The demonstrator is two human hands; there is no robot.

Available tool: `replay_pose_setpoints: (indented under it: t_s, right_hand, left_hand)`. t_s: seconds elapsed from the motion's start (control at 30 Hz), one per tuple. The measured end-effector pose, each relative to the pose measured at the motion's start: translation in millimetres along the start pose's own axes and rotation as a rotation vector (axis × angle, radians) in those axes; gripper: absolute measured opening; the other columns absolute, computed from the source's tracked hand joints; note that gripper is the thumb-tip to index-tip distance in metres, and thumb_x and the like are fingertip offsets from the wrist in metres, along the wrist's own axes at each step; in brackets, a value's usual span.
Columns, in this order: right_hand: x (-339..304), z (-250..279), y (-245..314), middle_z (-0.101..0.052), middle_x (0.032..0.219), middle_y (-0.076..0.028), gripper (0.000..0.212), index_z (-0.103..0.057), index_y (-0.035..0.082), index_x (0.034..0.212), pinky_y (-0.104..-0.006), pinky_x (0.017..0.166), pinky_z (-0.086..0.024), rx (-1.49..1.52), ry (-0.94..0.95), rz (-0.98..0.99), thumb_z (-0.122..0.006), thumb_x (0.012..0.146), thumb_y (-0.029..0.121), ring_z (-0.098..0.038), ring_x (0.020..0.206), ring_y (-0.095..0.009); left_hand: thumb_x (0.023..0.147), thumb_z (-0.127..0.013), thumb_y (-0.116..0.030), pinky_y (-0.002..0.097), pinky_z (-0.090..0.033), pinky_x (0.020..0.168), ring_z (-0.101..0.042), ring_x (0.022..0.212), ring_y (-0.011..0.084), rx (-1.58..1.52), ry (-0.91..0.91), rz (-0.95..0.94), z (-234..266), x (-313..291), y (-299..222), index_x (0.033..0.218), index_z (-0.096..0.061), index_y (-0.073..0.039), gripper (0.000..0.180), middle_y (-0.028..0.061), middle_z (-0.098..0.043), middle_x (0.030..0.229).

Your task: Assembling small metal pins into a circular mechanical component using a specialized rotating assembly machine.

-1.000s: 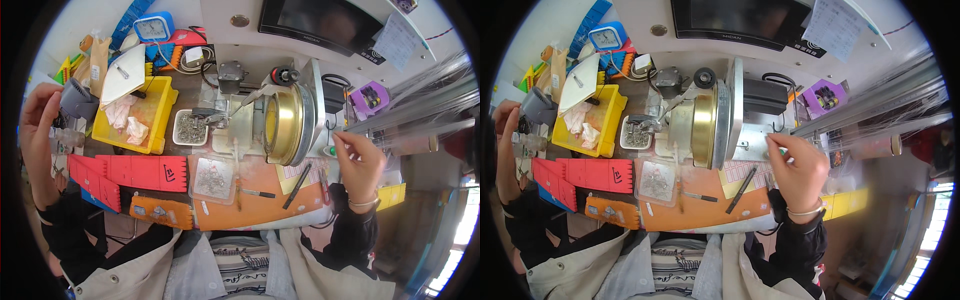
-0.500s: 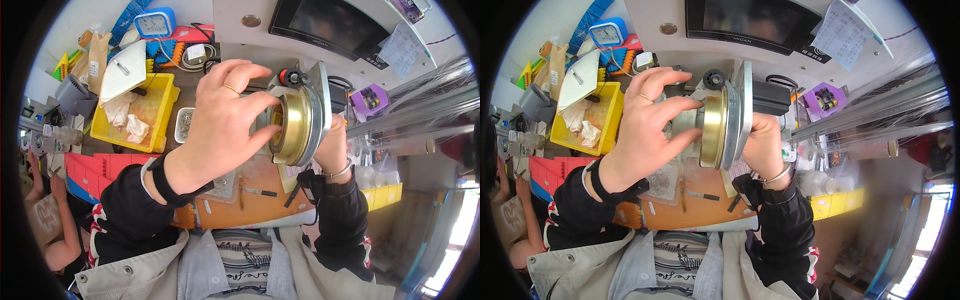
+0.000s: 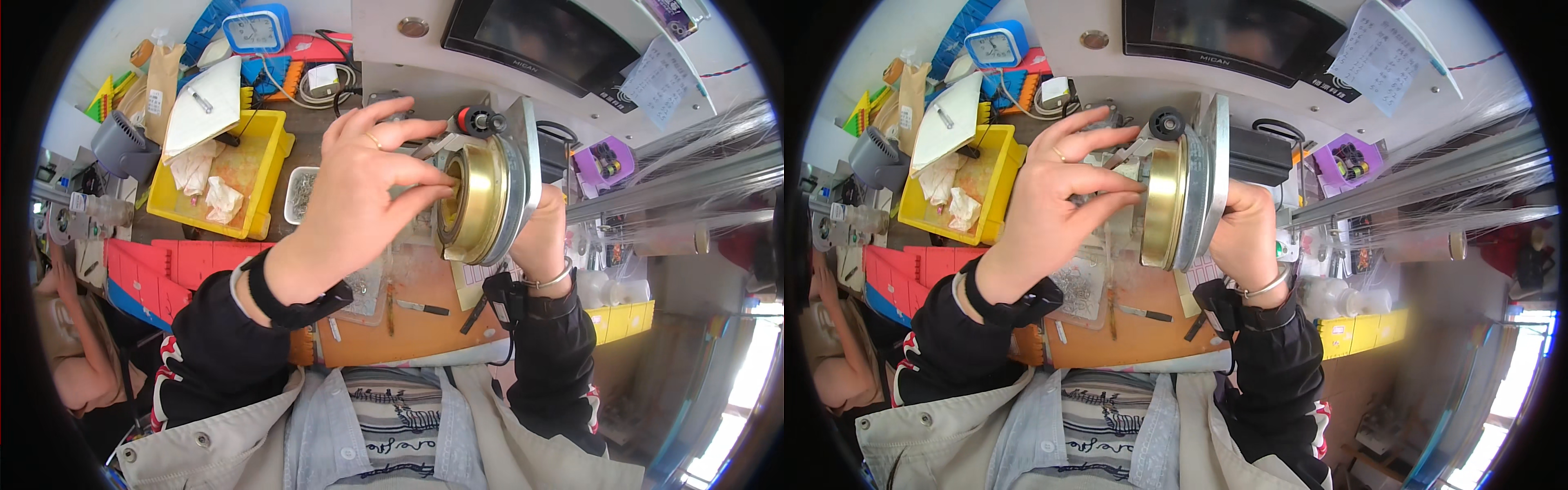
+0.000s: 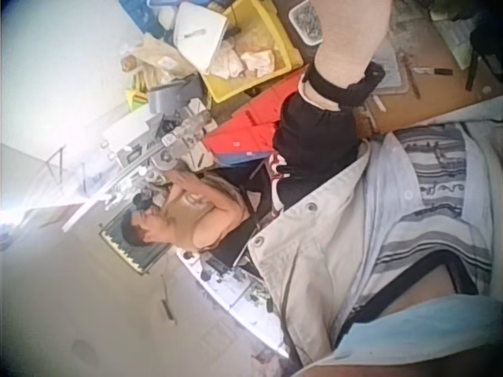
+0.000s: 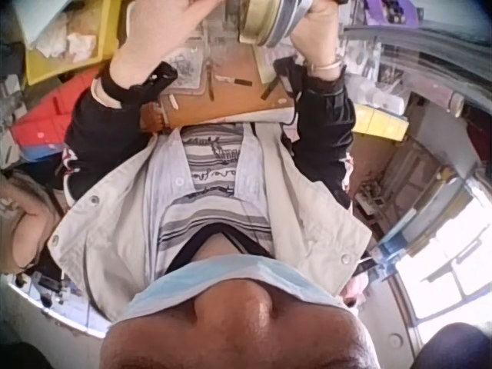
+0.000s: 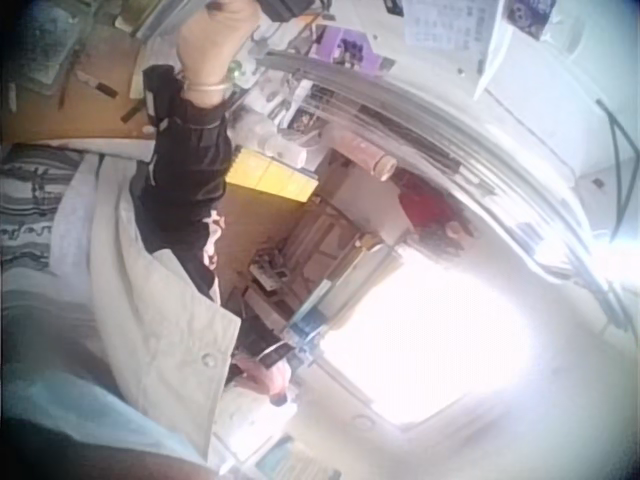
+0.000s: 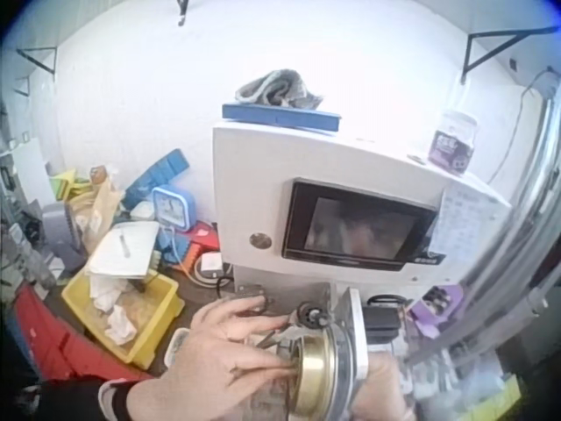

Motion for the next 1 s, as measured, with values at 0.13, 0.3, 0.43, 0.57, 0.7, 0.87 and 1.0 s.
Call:
replay_pose_setpoints:
  t_s: [0.13,0.3,0.43,0.57,0.7,0.87,1.0]
  right_hand:
    - [-2.9,5.2,3.6,-0.070,0.077,0.003,0.007,-0.074,-0.001,0.088,-0.0211,0.064,-0.048,-0.073,-0.057,-0.018,-0.072,0.083,-0.005,-0.058,0.072,-0.002]
    - [-8.4,12.7,7.2,-0.068,0.075,0.001,0.010,-0.074,-0.002,0.088,-0.0217,0.062,-0.046,-0.218,-0.133,-0.013,-0.070,0.081,-0.007,-0.056,0.070,-0.002]
    - [-12.1,19.7,5.1,-0.065,0.074,0.002,0.008,-0.073,-0.003,0.089,-0.0192,0.060,-0.043,-0.165,-0.177,-0.074,-0.071,0.082,-0.006,-0.055,0.070,-0.001]
    - [-16.5,29.9,3.3,-0.061,0.071,0.004,0.009,-0.073,-0.004,0.092,-0.0194,0.057,-0.039,-0.285,-0.182,-0.055,-0.073,0.083,-0.004,-0.049,0.065,-0.001]
    - [-22.2,33.7,-0.1,-0.058,0.070,0.005,0.008,-0.072,-0.004,0.091,-0.0203,0.055,-0.036,-0.287,-0.212,-0.074,-0.073,0.083,-0.002,-0.046,0.062,-0.001]
    - [-22.6,28.8,2.0,-0.056,0.067,0.003,0.011,-0.073,-0.003,0.092,-0.0207,0.054,-0.036,-0.330,-0.199,-0.066,-0.072,0.081,-0.003,-0.046,0.060,-0.002]
    - [-22.3,22.7,7.1,-0.055,0.066,0.001,0.013,-0.074,0.000,0.091,-0.0217,0.053,-0.036,-0.352,-0.195,-0.047,-0.072,0.078,-0.003,-0.047,0.058,-0.004]
  left_hand:
    - [0.080,-0.077,-0.009,0.0436,-0.038,0.108,-0.052,0.131,0.0327,-0.062,-0.033,0.021,15.9,-10.2,7.4,0.092,-0.081,-0.011,0.013,0.0064,-0.072,0.121]
    - [0.079,-0.077,-0.002,0.0419,-0.043,0.105,-0.057,0.125,0.0301,-0.143,-0.111,0.089,34.2,-21.4,16.3,0.092,-0.080,-0.006,0.014,0.0088,-0.074,0.111]
    - [0.078,-0.077,0.002,0.0407,-0.044,0.103,-0.058,0.124,0.0290,-0.290,-0.135,0.162,35.2,-25.9,24.6,0.091,-0.079,-0.004,0.014,0.0110,-0.073,0.108]
    - [0.079,-0.077,0.002,0.0403,-0.044,0.102,-0.058,0.123,0.0288,-0.398,-0.141,0.211,34.3,-30.4,28.7,0.091,-0.078,-0.002,0.013,0.0122,-0.073,0.108]
    - [0.081,-0.076,0.003,0.0393,-0.044,0.102,-0.059,0.122,0.0290,-0.437,-0.135,0.230,33.2,-32.9,32.5,0.092,-0.077,-0.001,0.012,0.0130,-0.072,0.108]
    - [0.081,-0.074,0.005,0.0387,-0.044,0.101,-0.060,0.121,0.0286,-0.498,-0.139,0.272,34.3,-35.8,39.5,0.092,-0.076,0.001,0.011,0.0138,-0.072,0.108]
    - [0.082,-0.073,0.005,0.0381,-0.044,0.101,-0.060,0.119,0.0277,-0.571,-0.142,0.379,29.5,-46.2,51.2,0.092,-0.076,0.001,0.011,0.0142,-0.072,0.107]
Point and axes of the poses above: each hand's wrist, its own x-axis towards the middle knuckle, its own z-axis out of the back of the hand, y = z × x, the point moved 8 cm from there along x, towards the middle knuckle
